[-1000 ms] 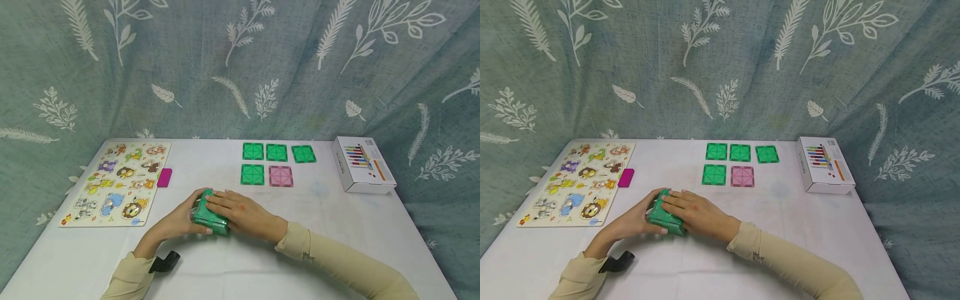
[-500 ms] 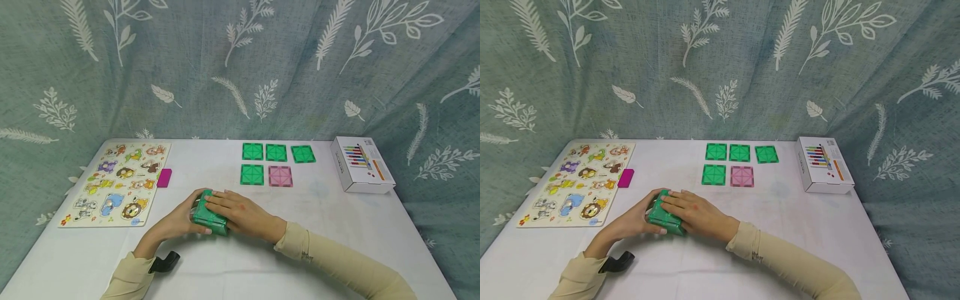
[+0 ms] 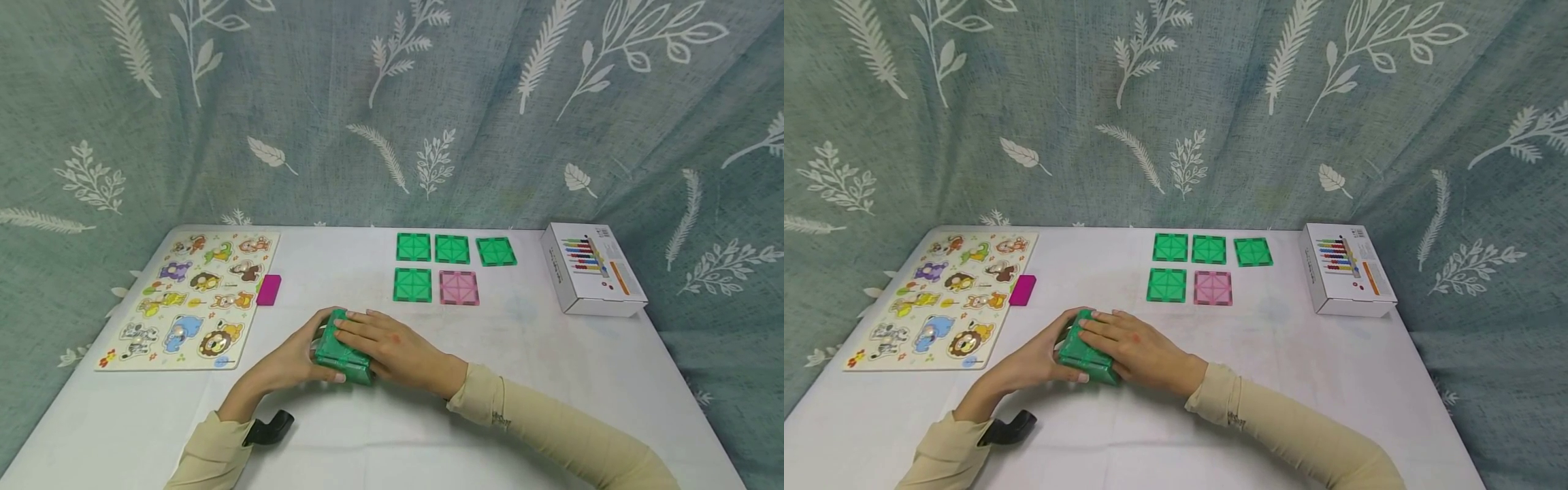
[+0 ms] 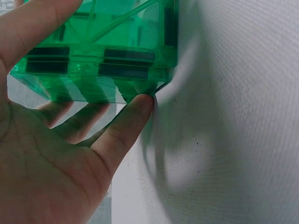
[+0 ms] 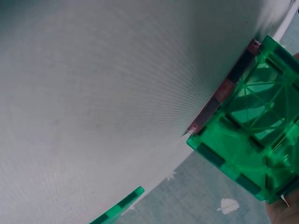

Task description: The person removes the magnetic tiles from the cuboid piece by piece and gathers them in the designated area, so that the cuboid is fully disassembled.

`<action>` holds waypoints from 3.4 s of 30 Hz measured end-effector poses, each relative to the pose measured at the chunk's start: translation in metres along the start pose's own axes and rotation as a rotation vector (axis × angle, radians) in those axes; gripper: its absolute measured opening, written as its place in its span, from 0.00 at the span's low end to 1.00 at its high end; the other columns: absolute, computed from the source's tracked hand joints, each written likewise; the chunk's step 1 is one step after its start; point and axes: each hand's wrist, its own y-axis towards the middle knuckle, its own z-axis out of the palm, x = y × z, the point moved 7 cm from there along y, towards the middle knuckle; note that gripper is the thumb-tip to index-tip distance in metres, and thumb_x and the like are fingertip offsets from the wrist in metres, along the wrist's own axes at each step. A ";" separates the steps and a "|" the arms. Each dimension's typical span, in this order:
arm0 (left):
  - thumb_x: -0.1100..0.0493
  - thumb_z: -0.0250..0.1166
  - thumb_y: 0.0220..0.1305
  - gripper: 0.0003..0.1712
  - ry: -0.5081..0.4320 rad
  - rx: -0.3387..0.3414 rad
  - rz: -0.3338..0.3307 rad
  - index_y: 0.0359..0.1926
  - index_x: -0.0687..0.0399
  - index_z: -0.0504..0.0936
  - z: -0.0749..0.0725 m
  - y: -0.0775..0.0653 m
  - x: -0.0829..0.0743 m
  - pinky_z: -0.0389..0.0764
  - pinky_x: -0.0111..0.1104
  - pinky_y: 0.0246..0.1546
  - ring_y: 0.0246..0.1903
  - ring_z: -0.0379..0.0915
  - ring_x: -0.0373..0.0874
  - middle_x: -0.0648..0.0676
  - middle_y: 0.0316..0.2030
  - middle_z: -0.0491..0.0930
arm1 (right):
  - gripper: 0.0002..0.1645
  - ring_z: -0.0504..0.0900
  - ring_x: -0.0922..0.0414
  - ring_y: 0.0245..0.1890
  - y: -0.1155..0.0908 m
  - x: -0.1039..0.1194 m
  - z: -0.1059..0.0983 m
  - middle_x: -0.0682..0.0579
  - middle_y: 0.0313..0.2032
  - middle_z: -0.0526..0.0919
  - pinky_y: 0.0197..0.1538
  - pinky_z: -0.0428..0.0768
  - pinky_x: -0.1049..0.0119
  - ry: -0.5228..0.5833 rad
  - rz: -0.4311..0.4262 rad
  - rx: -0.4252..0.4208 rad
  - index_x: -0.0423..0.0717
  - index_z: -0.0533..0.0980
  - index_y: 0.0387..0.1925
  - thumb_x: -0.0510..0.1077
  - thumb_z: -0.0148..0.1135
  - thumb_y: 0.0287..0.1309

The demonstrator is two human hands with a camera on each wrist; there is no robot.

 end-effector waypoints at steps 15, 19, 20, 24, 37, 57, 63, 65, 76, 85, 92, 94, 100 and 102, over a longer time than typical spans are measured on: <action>0.53 0.82 0.47 0.63 0.005 0.001 -0.001 0.77 0.47 0.50 0.000 0.001 0.000 0.64 0.63 0.68 0.72 0.58 0.65 0.61 0.73 0.62 | 0.40 0.67 0.53 0.75 -0.001 0.002 0.000 0.52 0.71 0.71 0.77 0.65 0.57 -0.022 -0.013 -0.011 0.47 0.68 0.71 0.36 0.69 0.58; 0.54 0.82 0.47 0.63 0.001 0.001 0.001 0.77 0.48 0.50 0.000 0.001 0.000 0.63 0.64 0.68 0.72 0.58 0.65 0.62 0.73 0.61 | 0.40 0.67 0.54 0.74 -0.001 0.003 0.000 0.52 0.71 0.71 0.77 0.65 0.57 -0.040 -0.021 -0.020 0.47 0.68 0.71 0.36 0.69 0.57; 0.54 0.82 0.47 0.63 -0.001 0.002 0.002 0.77 0.48 0.50 0.000 0.001 0.000 0.62 0.64 0.69 0.73 0.57 0.66 0.62 0.74 0.61 | 0.40 0.67 0.54 0.74 -0.001 0.003 0.000 0.52 0.71 0.72 0.76 0.65 0.57 -0.046 -0.023 -0.023 0.47 0.68 0.71 0.36 0.69 0.58; 0.54 0.82 0.47 0.63 -0.006 -0.001 0.001 0.77 0.48 0.50 0.000 0.001 0.000 0.60 0.65 0.69 0.74 0.54 0.67 0.62 0.74 0.60 | 0.39 0.67 0.54 0.74 -0.001 0.003 0.001 0.52 0.71 0.71 0.76 0.66 0.56 -0.067 -0.028 -0.028 0.47 0.67 0.72 0.37 0.68 0.58; 0.54 0.83 0.44 0.65 0.027 -0.015 -0.033 0.77 0.44 0.51 0.001 0.001 0.000 0.65 0.63 0.67 0.67 0.65 0.60 0.60 0.69 0.66 | 0.36 0.72 0.53 0.71 0.001 -0.005 -0.010 0.48 0.70 0.73 0.75 0.68 0.60 0.217 0.074 -0.061 0.44 0.67 0.71 0.30 0.61 0.62; 0.54 0.83 0.44 0.63 0.015 -0.015 -0.056 0.76 0.45 0.52 0.002 0.000 -0.001 0.61 0.68 0.68 0.73 0.54 0.72 0.63 0.72 0.63 | 0.23 0.78 0.58 0.65 0.005 -0.037 -0.012 0.53 0.62 0.81 0.67 0.78 0.62 0.644 0.394 -0.103 0.50 0.75 0.65 0.38 0.57 0.71; 0.55 0.83 0.44 0.65 0.007 -0.011 -0.065 0.76 0.44 0.51 0.002 0.001 0.000 0.65 0.65 0.68 0.74 0.52 0.73 0.66 0.73 0.60 | 0.19 0.82 0.61 0.60 0.002 -0.049 -0.007 0.55 0.58 0.84 0.62 0.81 0.62 0.773 0.537 -0.105 0.52 0.78 0.61 0.45 0.57 0.72; 0.55 0.83 0.44 0.65 0.005 -0.011 -0.065 0.76 0.43 0.51 0.003 0.001 0.000 0.66 0.64 0.67 0.74 0.52 0.73 0.66 0.74 0.60 | 0.19 0.83 0.61 0.58 0.001 -0.051 -0.005 0.54 0.57 0.85 0.59 0.83 0.63 0.787 0.572 -0.100 0.51 0.79 0.61 0.47 0.58 0.72; 0.56 0.83 0.45 0.65 -0.028 0.003 -0.066 0.77 0.43 0.50 0.003 0.001 0.001 0.70 0.60 0.66 0.73 0.53 0.72 0.67 0.74 0.58 | 0.14 0.68 0.63 0.26 -0.001 -0.060 -0.004 0.51 0.25 0.79 0.29 0.69 0.73 0.822 0.697 -0.078 0.43 0.82 0.44 0.49 0.59 0.71; 0.56 0.83 0.44 0.64 -0.038 0.008 -0.074 0.76 0.42 0.51 0.003 0.001 0.004 0.73 0.58 0.65 0.73 0.55 0.72 0.67 0.73 0.59 | 0.14 0.66 0.62 0.26 -0.003 -0.065 0.000 0.44 0.27 0.80 0.30 0.67 0.72 0.889 0.757 -0.125 0.44 0.83 0.43 0.49 0.61 0.70; 0.55 0.83 0.44 0.64 -0.029 0.000 -0.071 0.76 0.40 0.51 0.001 0.000 0.005 0.74 0.57 0.64 0.71 0.58 0.71 0.66 0.73 0.61 | 0.15 0.70 0.62 0.31 -0.004 -0.067 0.000 0.49 0.31 0.82 0.33 0.71 0.71 0.922 0.781 -0.160 0.47 0.83 0.50 0.51 0.60 0.70; 0.55 0.83 0.44 0.64 -0.030 0.000 -0.071 0.76 0.40 0.52 0.001 0.000 0.005 0.74 0.57 0.64 0.71 0.59 0.71 0.66 0.72 0.61 | 0.15 0.70 0.61 0.30 -0.005 -0.068 0.001 0.49 0.30 0.81 0.32 0.70 0.71 0.919 0.804 -0.168 0.44 0.82 0.44 0.51 0.60 0.70; 0.54 0.83 0.44 0.64 -0.027 0.005 -0.058 0.76 0.39 0.52 0.002 0.000 0.005 0.73 0.57 0.65 0.72 0.57 0.70 0.65 0.73 0.61 | 0.15 0.65 0.60 0.25 -0.006 -0.071 0.001 0.55 0.23 0.72 0.29 0.66 0.70 0.915 0.846 -0.209 0.42 0.80 0.36 0.51 0.60 0.70; 0.54 0.83 0.44 0.63 -0.028 0.006 -0.053 0.76 0.39 0.52 0.002 0.001 0.004 0.73 0.58 0.65 0.72 0.56 0.70 0.64 0.73 0.61 | 0.15 0.65 0.60 0.26 -0.007 -0.072 0.001 0.54 0.23 0.73 0.30 0.67 0.70 0.925 0.843 -0.224 0.42 0.80 0.39 0.50 0.60 0.70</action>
